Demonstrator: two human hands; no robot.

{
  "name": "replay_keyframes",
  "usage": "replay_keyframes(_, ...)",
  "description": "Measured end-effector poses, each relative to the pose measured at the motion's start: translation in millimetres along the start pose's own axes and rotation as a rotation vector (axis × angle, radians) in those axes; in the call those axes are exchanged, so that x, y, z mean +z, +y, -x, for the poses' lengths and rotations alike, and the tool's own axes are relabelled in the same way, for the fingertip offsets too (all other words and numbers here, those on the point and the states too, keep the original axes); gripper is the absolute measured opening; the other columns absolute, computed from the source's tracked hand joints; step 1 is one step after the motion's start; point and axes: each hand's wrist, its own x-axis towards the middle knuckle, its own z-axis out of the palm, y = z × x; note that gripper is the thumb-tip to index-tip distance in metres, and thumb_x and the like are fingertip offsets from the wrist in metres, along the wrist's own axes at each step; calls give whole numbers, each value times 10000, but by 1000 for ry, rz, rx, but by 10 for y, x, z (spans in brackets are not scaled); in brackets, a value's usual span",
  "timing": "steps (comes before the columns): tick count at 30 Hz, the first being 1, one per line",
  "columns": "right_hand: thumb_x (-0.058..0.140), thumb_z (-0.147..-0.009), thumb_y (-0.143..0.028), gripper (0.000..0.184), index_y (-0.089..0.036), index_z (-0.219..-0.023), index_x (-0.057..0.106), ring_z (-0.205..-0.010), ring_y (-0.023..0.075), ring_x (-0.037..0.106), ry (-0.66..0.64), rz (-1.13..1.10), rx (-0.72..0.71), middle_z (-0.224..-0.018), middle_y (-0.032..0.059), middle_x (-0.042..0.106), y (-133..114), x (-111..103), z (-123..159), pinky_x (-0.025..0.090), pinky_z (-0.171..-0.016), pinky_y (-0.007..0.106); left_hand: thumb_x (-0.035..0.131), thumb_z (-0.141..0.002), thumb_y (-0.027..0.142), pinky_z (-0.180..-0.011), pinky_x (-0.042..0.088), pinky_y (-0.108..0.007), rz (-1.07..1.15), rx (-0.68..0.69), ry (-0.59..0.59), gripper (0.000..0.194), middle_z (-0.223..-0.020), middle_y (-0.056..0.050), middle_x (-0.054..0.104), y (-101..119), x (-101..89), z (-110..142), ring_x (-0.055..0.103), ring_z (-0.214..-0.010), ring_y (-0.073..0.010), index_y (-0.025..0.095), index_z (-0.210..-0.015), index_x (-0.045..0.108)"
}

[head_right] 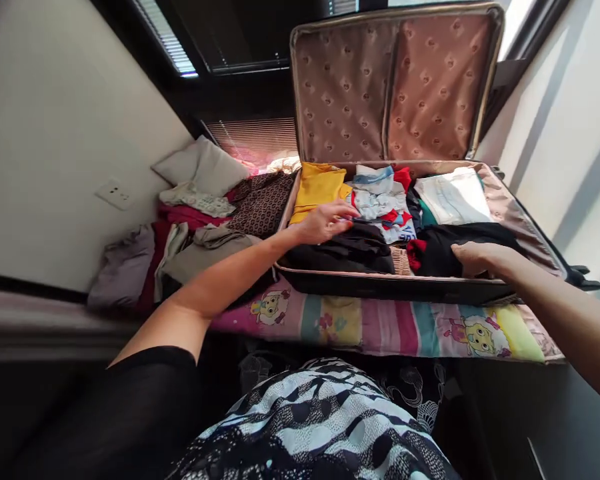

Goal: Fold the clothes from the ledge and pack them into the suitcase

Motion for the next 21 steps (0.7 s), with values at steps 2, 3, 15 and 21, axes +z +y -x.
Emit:
replay_keyframes(2,744,-883,-179,805,-171,-1652,507,-636,187,715,-143,-2,-65,-1335,315,683,-254,-192,-60,499,-576,341,597,-1041,464,-912,609,-346,-15,-171,196,397,-1246,-112,754,-523,-617,684,726,-1093,-219,227,-1319,754)
replay_keyframes(3,715,-930,-233,790,-185,-1677,465,-602,178,697,-136,23,-112,-1329,314,684,-401,-298,-97,504,-590,355,574,-1048,458,-890,612,-340,-31,-297,315,392,-1198,-107,765,-766,-893,1083,731,-1040,-207,218,-1300,753)
replay_keyframes(15,516,-1069,-318,561,-180,-1613,540,-1164,336,747,407,162,-846,-1258,198,767,-3514,-1313,860,569,-963,431,815,-860,549,-1264,359,-607,-469,-1472,281,988,-1798,-207,189,-1524,-1091,3826,258,-1640,-455,240,-1694,387)
replay_keyframes(21,528,-1058,-284,433,-165,-1460,640,-1239,372,721,362,310,-890,-1319,223,729,-4691,-1169,1081,584,-936,437,715,-961,526,-1307,192,-677,-606,-1217,10,926,-1823,-170,116,-1792,-1066,3816,83,-1680,-458,334,-1749,270)
